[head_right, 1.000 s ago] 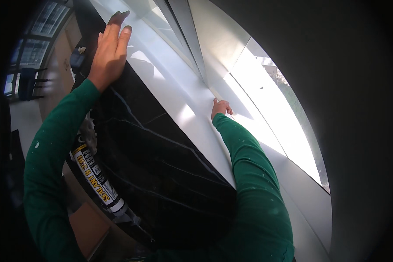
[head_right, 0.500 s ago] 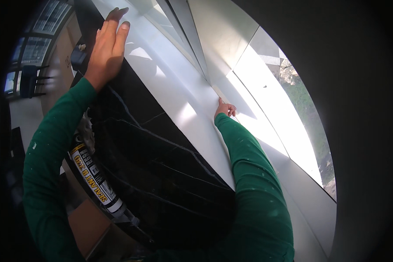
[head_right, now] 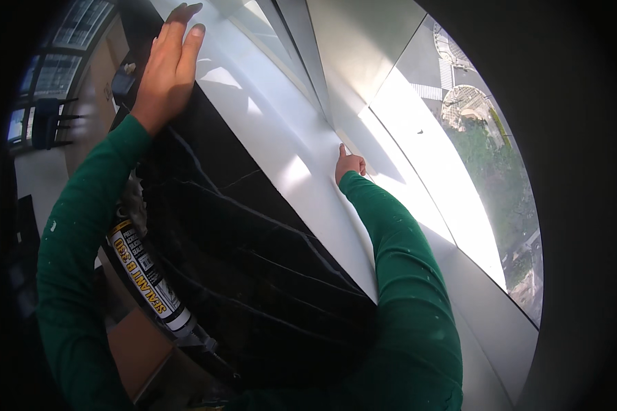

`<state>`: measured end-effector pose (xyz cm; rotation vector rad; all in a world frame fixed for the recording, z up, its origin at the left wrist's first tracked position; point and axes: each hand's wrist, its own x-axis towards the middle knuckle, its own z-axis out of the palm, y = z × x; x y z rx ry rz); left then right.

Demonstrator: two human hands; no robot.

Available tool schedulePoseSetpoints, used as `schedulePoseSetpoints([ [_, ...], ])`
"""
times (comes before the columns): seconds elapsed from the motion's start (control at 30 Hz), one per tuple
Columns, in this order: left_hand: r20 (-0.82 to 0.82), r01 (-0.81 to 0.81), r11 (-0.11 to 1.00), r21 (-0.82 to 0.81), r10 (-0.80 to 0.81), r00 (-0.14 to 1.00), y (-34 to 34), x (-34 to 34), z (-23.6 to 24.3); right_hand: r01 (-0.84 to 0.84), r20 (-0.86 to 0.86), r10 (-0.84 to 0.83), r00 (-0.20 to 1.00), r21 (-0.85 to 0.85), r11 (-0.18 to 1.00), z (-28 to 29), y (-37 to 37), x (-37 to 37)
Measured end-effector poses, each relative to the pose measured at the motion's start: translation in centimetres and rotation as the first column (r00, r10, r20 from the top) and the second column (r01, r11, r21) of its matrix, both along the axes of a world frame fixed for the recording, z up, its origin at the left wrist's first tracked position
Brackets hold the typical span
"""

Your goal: The person applies sealant to a window frame using a caulking gun and wipes away excess sealant with a cloth.

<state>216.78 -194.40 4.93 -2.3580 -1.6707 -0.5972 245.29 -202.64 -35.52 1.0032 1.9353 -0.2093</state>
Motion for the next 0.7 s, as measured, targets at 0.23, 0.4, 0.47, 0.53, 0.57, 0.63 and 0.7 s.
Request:
schedulePoseSetpoints([
  [0.23, 0.025, -0.022, 0.994, -0.109, 0.025, 0.999, -0.5, 0.7, 1.2, -0.176, 0.176, 0.178, 0.968, -0.025, 0.984, 0.1, 0.7, -0.6],
  [0.4, -0.164, 0.084, 0.994, 0.075, -0.071, 0.984, -0.3, -0.7, 0.2, -0.348, 0.293, 0.323, 0.9, 0.036, 0.937, -2.7, -0.7, 0.9],
  [0.47, -0.143, 0.046, 0.998, 0.039, -0.04, 0.989, -0.6, -0.6, 0.3, -0.373, 0.332, 0.341, 0.879, 0.036, 0.927, -3.5, -1.6, 0.6],
  [0.53, -0.043, -0.005, 0.999, -0.032, 0.003, 0.999, -0.3, 1.0, 1.0, -0.393, 0.381, 0.359, 0.852, 0.012, 0.92, -4.9, -2.4, 2.4],
  [0.57, -0.026, -0.037, 0.998, -0.055, 0.035, 0.999, -0.4, 0.8, 1.0, -0.377, 0.376, 0.348, 0.859, 0.005, 0.926, -4.9, -2.2, 2.0],
  [0.63, 0.013, -0.094, 0.99, -0.101, 0.096, 0.995, -0.2, 0.6, 0.7, -0.303, 0.352, 0.291, 0.89, -0.023, 0.953, -4.8, -2.3, 1.5],
  [0.7, -0.051, 0.004, 1.0, 0.018, -0.003, 0.999, -0.3, 0.0, 0.3, -0.206, 0.176, 0.196, 0.965, 0.041, 0.978, -3.9, -2.8, 0.7],
])
